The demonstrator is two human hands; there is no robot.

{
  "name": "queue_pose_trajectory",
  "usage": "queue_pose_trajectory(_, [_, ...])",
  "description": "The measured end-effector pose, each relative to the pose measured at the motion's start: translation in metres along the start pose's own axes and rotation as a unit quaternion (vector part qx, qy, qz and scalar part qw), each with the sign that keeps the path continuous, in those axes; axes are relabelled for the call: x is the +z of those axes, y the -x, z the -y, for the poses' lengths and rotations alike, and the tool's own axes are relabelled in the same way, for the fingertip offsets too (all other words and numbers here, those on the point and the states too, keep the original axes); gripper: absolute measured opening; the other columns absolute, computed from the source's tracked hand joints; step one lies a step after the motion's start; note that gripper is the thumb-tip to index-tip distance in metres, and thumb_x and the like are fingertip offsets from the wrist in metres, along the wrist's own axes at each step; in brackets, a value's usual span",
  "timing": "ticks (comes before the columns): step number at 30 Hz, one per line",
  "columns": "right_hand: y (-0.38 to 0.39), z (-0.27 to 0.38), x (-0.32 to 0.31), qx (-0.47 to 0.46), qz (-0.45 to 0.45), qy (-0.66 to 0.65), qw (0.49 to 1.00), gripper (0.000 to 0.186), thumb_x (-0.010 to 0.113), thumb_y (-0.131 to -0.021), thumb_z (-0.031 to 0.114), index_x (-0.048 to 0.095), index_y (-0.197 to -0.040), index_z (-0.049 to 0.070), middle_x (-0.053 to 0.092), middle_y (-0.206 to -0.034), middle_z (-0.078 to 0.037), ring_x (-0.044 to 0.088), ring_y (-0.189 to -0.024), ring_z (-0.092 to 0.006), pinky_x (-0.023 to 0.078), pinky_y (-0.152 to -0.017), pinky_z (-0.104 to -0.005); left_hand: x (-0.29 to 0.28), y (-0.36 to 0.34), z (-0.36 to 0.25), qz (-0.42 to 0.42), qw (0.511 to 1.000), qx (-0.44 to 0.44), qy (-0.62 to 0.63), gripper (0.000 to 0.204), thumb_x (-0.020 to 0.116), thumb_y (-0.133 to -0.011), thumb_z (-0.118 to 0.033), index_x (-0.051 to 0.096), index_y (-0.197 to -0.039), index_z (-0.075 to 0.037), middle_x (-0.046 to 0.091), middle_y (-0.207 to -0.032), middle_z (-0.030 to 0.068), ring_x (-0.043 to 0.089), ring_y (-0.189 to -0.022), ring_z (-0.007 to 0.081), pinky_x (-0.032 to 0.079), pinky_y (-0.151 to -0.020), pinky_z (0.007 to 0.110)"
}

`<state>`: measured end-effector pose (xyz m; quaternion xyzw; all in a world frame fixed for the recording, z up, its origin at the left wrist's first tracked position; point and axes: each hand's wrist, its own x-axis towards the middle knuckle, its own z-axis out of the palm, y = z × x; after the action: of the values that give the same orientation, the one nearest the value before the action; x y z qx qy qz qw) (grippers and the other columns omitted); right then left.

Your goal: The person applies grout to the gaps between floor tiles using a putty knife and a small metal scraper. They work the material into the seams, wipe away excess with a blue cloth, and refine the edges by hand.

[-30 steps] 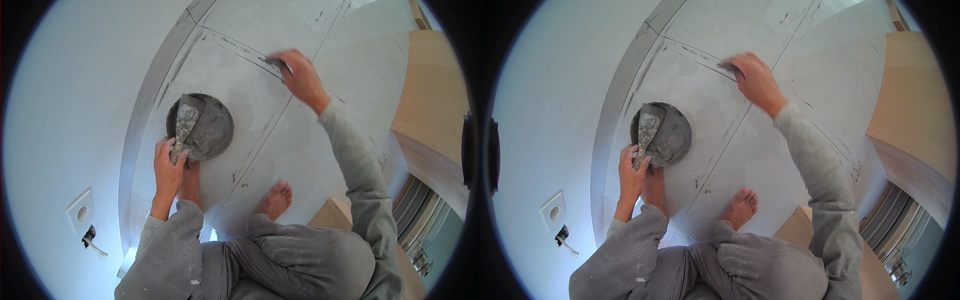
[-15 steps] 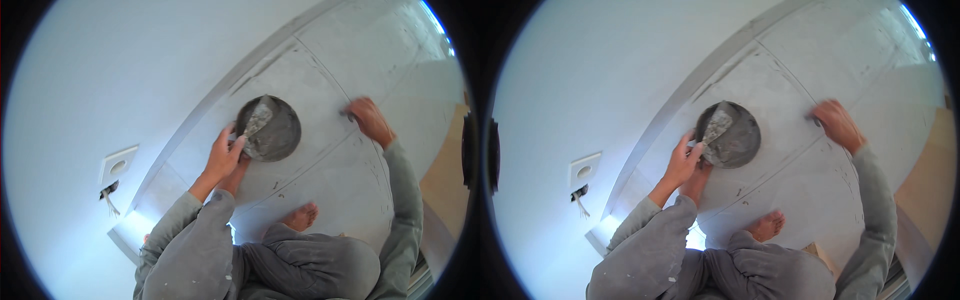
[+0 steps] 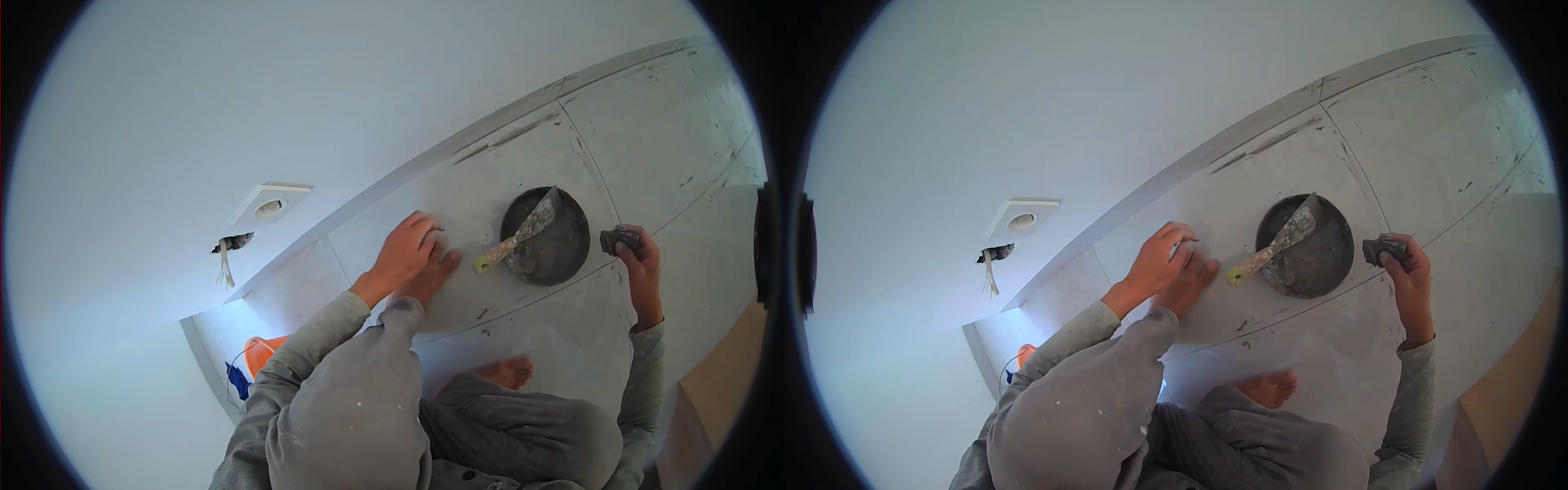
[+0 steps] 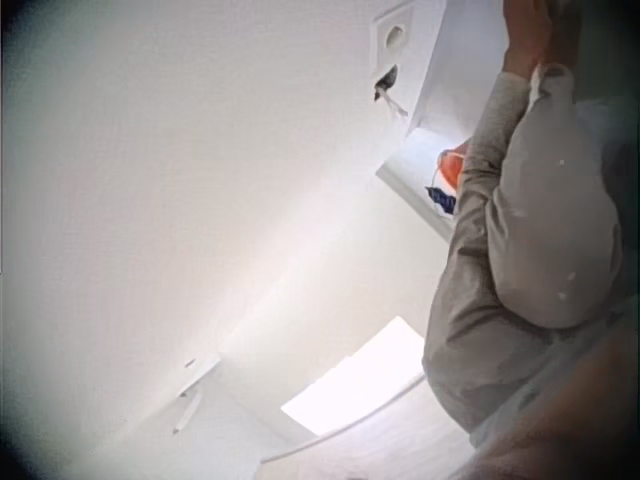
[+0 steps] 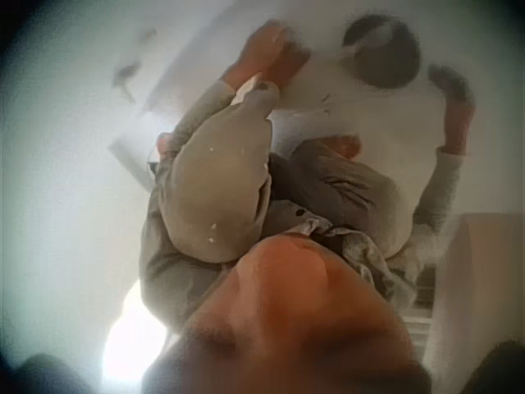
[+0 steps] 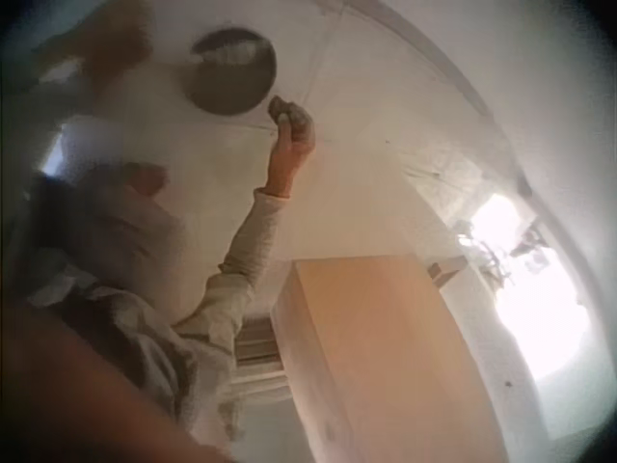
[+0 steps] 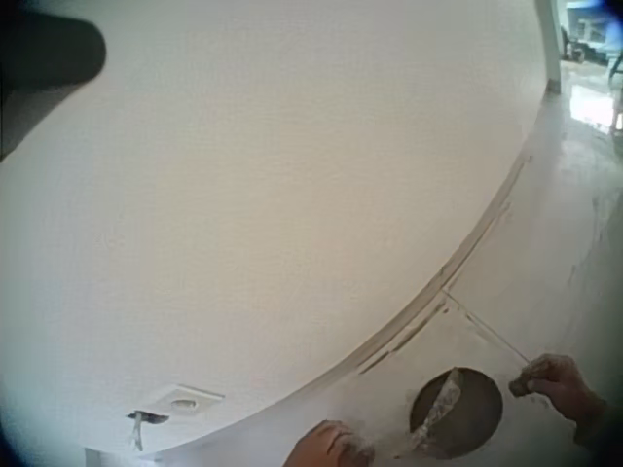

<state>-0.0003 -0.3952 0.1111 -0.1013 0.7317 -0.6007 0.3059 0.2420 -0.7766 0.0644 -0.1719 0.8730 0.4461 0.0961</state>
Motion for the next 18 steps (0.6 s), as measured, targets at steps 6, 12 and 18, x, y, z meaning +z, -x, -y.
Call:
queue_pose_trajectory(6, [-0.025, -0.027, -0.007, -0.017, -0.095, -0.014, 0.995, 0.029, 0.062, -0.1, 0.007, 0.061, -0.127, -0.001, 0.071, -0.108, -0.007, 0.067, -0.099, -0.0137, 0.052, -0.088, -0.028, -0.012, 0.0, 0.0, 0.022, 0.968, 0.083, -0.234, 0.043, 0.058, -0.094, -0.011, 0.057, -0.136, -0.007, 0.052, -0.146, 0.0133, 0.047, -0.137, 0.033, 0.038, -0.114, 0.047])
queue_pose_trajectory(12, [-0.012, -0.122, -0.056, -0.076, -0.382, -0.008, 0.921, 0.034, 0.064, -0.102, 0.015, 0.061, -0.132, -0.001, 0.067, -0.121, -0.009, 0.064, -0.108, -0.0158, 0.051, -0.094, -0.029, 0.044, -0.077, 0.004, 0.009, 0.946, 0.22, -0.238, 0.06, 0.063, -0.095, -0.017, 0.04, -0.148, -0.002, 0.035, -0.161, 0.0196, 0.031, -0.15, 0.0379, 0.024, -0.123, 0.053])
queue_pose_trajectory(18, [0.058, -0.189, -0.025, -0.118, -0.599, -0.062, 0.79, 0.032, 0.066, -0.1, 0.01, 0.06, -0.125, -0.008, 0.067, -0.125, -0.016, 0.066, -0.113, -0.0211, 0.054, -0.096, -0.032, 0.058, -0.081, 0.017, 0.011, 0.952, 0.199, -0.232, 0.067, 0.061, -0.096, -0.019, 0.031, -0.154, -0.002, 0.028, -0.164, 0.0236, 0.024, -0.153, 0.0423, 0.015, -0.124, 0.059])
